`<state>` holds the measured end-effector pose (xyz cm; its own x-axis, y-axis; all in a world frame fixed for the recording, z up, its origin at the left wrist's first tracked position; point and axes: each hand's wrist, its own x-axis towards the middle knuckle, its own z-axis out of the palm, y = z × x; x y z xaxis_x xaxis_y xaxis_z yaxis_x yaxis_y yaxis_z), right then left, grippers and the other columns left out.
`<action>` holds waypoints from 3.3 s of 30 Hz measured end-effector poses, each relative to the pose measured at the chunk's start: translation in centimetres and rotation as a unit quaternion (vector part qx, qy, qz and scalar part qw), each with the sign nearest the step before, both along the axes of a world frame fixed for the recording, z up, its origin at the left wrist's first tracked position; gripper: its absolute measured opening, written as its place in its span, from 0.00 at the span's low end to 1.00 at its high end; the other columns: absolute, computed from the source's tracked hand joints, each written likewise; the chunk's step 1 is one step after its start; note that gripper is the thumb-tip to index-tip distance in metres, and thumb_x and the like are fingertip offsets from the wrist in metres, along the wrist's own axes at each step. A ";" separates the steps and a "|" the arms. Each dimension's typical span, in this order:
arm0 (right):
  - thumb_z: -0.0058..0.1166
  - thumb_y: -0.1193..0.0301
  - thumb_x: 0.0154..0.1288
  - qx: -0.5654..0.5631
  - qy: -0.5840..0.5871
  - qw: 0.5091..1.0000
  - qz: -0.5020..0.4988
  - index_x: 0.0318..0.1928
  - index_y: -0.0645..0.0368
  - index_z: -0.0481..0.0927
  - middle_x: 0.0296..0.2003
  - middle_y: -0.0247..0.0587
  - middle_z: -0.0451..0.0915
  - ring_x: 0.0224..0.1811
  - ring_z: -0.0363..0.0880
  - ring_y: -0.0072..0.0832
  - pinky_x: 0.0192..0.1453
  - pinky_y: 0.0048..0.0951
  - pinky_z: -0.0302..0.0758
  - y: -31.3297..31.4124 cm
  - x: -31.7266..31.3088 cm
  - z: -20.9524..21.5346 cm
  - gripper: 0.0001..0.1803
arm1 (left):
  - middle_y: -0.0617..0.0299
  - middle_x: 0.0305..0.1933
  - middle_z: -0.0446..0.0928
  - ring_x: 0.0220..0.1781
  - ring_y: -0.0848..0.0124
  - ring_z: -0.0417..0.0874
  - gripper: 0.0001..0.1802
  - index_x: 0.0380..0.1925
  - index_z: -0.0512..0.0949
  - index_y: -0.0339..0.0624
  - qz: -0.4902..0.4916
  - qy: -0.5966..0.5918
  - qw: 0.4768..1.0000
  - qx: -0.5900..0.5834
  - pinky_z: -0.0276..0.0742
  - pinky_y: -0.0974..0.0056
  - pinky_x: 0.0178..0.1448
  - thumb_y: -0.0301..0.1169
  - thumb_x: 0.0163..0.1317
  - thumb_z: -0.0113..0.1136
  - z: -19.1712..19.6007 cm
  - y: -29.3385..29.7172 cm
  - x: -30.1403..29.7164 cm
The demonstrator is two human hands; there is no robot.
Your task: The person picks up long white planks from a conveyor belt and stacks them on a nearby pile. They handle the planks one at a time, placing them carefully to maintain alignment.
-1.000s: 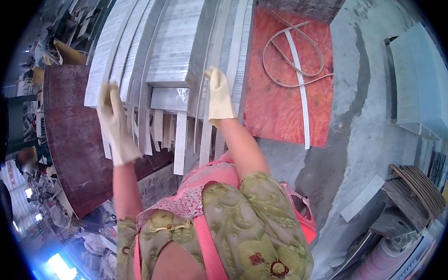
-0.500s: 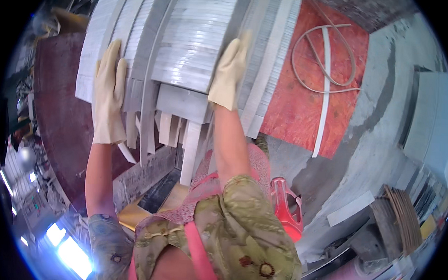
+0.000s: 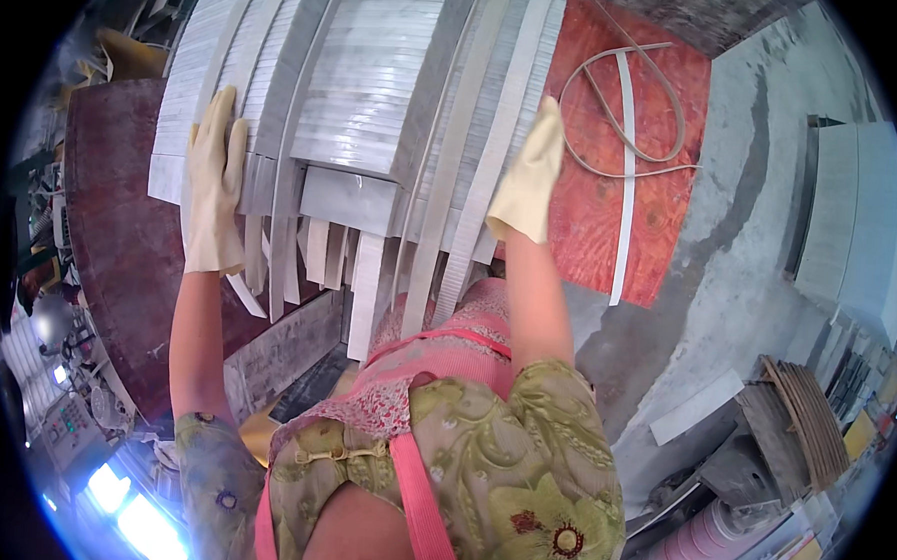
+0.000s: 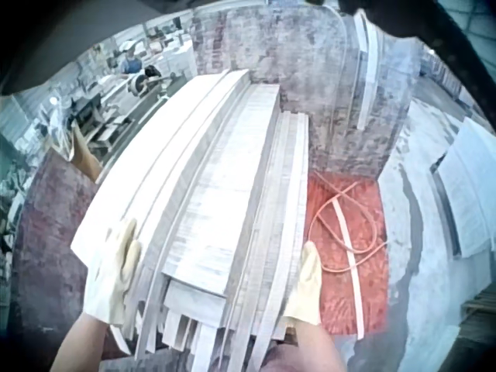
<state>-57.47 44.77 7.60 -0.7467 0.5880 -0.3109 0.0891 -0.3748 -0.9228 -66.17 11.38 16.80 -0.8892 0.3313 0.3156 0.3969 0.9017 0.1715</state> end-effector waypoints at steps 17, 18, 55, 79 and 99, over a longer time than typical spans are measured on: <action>0.36 0.52 0.83 -0.024 0.040 0.999 0.014 0.77 0.60 0.57 0.76 0.47 0.60 0.79 0.58 0.36 0.81 0.35 0.54 -6.7 -2.7 0.3 0.33 | 0.45 0.59 0.80 0.62 0.50 0.79 0.20 0.60 0.78 0.39 -0.013 0.105 0.994 0.025 0.67 0.49 0.69 0.36 0.73 0.55 -0.3 -0.1 0.0; 0.36 0.52 0.83 -0.012 0.070 0.997 0.021 0.77 0.64 0.55 0.77 0.53 0.58 0.81 0.54 0.38 0.83 0.36 0.51 -5.1 -2.0 0.6 0.35 | 0.46 0.58 0.81 0.62 0.50 0.80 0.19 0.60 0.78 0.39 -0.009 0.096 0.995 0.036 0.67 0.49 0.68 0.36 0.73 0.55 -0.5 -0.3 0.0; 0.55 0.65 0.65 0.776 0.158 0.502 0.349 0.61 0.66 0.76 0.60 0.55 0.78 0.67 0.71 0.47 0.73 0.43 0.64 -13.6 -3.4 4.5 0.26 | 0.50 0.49 0.84 0.54 0.52 0.83 0.15 0.51 0.81 0.40 0.026 0.109 0.972 0.208 0.69 0.51 0.67 0.35 0.74 0.52 -0.2 -0.5 0.9; 0.52 0.71 0.72 0.574 0.185 0.719 0.345 0.61 0.67 0.78 0.56 0.55 0.82 0.61 0.80 0.46 0.67 0.37 0.72 -6.1 4.1 8.2 0.21 | 0.46 0.46 0.84 0.50 0.49 0.84 0.16 0.49 0.83 0.34 -0.044 0.105 0.903 0.414 0.78 0.57 0.56 0.33 0.73 0.53 3.7 -2.0 5.9; 0.46 0.58 0.72 0.279 -0.356 0.850 0.272 0.53 0.64 0.79 0.43 0.45 0.84 0.47 0.80 0.29 0.55 0.36 0.72 4.7 27.4 -2.7 0.22 | 0.57 0.43 0.87 0.49 0.70 0.83 0.28 0.37 0.86 0.32 0.194 -0.052 0.759 0.620 0.74 0.65 0.59 0.47 0.78 0.48 6.6 -3.2 22.8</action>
